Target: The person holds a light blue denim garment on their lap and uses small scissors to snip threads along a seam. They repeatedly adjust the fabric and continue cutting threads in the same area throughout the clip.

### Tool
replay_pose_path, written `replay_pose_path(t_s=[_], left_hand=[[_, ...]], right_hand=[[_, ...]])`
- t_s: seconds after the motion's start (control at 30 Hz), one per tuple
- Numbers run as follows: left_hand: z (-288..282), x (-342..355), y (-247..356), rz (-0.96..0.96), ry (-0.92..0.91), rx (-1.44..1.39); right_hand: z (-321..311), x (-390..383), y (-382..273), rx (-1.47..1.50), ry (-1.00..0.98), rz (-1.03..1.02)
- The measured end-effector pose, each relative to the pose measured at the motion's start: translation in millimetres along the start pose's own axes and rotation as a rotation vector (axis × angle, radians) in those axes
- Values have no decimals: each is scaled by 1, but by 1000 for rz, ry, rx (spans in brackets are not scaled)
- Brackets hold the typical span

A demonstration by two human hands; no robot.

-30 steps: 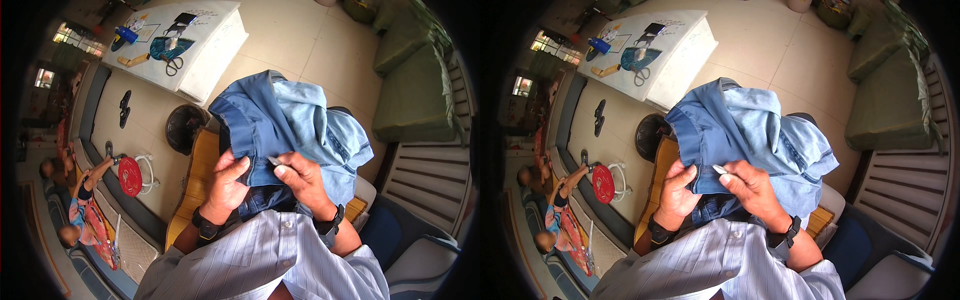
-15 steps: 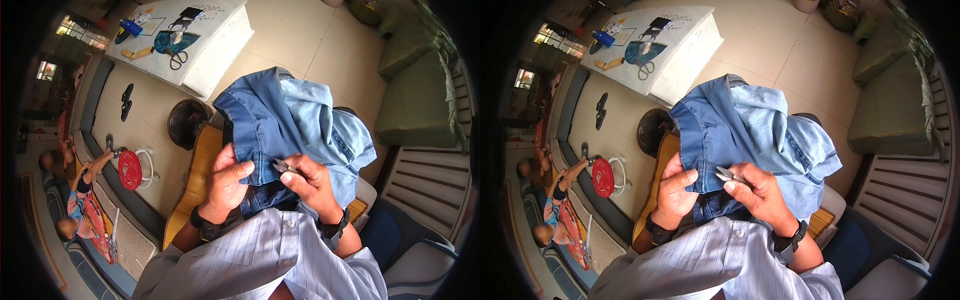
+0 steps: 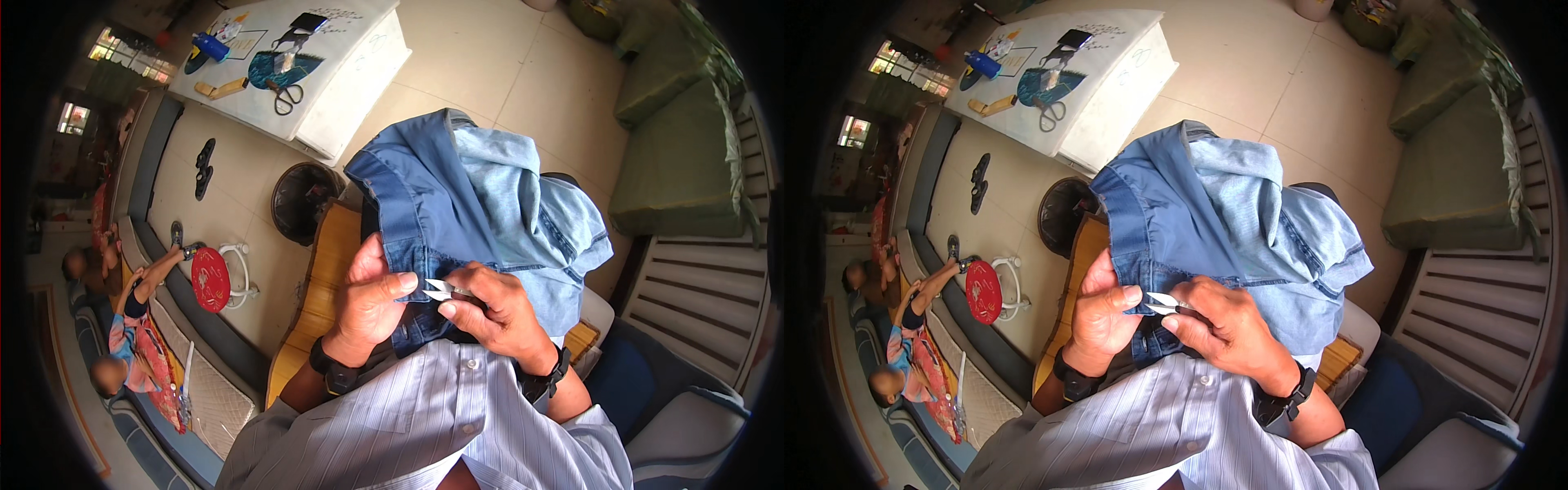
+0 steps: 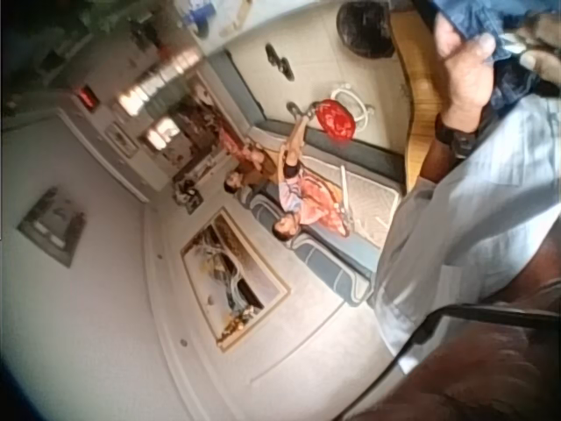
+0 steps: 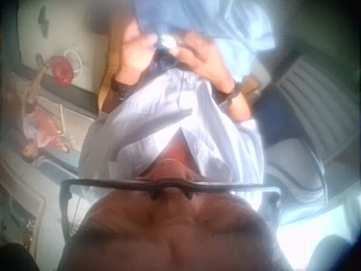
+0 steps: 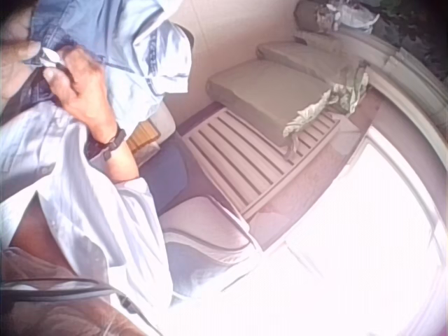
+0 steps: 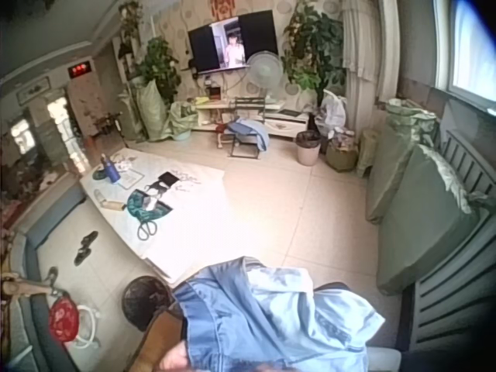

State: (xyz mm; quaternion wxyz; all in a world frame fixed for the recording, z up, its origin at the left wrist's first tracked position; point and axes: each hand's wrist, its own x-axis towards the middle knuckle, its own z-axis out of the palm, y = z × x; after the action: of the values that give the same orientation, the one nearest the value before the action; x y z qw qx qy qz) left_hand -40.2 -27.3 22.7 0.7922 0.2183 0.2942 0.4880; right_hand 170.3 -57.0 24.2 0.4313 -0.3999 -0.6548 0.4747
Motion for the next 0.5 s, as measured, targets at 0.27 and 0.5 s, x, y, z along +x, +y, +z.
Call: replay_pose_path(t_s=[0.27, 0.5], left_hand=[[-2, 0, -2, -6, 7, -18], [-2, 0, -3, 2, -18, -43]], right_hand=[[5, 0, 8, 13, 83, 52], [-1, -2, 5, 46, 21, 24]])
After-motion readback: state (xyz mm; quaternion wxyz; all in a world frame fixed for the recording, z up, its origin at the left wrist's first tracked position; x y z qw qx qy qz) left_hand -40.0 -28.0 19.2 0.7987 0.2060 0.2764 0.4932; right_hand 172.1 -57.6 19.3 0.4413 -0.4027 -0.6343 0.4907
